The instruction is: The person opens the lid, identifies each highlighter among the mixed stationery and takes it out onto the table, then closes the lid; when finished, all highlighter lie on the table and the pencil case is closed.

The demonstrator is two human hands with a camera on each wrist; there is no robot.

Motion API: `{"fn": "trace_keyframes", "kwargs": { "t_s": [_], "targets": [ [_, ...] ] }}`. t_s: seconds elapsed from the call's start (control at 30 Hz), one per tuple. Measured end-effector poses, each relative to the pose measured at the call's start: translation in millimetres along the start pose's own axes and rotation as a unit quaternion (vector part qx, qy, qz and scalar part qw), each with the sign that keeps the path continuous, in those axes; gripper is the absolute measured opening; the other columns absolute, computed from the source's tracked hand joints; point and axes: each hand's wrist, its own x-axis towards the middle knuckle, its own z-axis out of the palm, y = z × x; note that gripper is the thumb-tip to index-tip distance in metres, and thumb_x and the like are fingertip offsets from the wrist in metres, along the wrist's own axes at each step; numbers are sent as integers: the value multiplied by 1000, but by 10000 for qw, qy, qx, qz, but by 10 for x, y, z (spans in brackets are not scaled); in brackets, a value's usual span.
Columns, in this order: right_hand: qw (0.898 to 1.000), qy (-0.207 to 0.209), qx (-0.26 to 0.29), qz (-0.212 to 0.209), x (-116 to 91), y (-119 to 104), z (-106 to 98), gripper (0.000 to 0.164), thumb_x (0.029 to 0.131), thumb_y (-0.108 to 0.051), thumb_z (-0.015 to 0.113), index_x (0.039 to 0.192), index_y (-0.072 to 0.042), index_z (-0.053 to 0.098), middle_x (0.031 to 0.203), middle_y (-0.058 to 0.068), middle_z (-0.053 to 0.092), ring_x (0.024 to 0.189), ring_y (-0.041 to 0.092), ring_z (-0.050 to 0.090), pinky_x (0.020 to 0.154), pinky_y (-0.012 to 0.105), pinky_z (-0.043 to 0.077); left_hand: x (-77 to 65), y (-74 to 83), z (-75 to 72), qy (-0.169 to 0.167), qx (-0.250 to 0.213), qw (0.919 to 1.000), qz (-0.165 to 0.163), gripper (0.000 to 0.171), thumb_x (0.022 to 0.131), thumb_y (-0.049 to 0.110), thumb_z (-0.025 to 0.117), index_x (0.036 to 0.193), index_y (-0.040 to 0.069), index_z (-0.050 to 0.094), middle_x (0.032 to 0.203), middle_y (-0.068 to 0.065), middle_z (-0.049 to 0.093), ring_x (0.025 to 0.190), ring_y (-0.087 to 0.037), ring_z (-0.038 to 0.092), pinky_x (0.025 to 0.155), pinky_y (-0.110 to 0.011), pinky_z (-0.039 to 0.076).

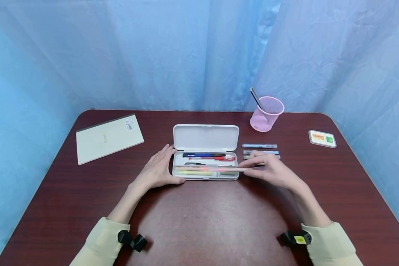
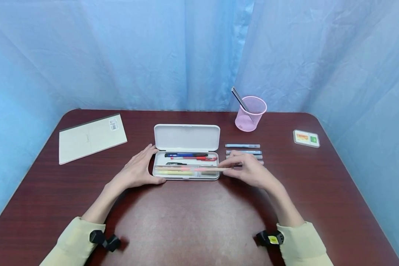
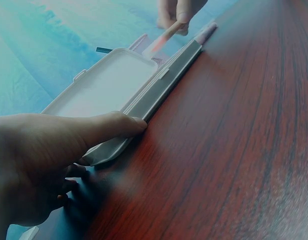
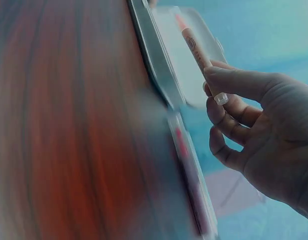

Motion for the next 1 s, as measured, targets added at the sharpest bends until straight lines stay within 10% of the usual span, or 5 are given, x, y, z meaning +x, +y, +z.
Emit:
{"fn": "trace_keyframes", "kwargs": {
  "t_s": [0.47,1.0],
  "targets": [
    [9927,388,-517,1023,-497,275,-429,23,89,-17,81,105,-32,80,86,-7,65,80,8,55,65,25,46,13,1,3,-25,-6,10000,-3,100,71,54,85,150,8,44,169,-12,32,160,-32,23,124,-62,29],
    [9945,257,-615,811,-636,479,-538,23,88,-10,80,105,-26,81,84,-9,65,74,7,54,63,24,45,6,0,0,-5,-23,10000,35,99,71,52,85,149,8,44,169,-11,32,161,-31,22,126,-60,27]
  ]
}}
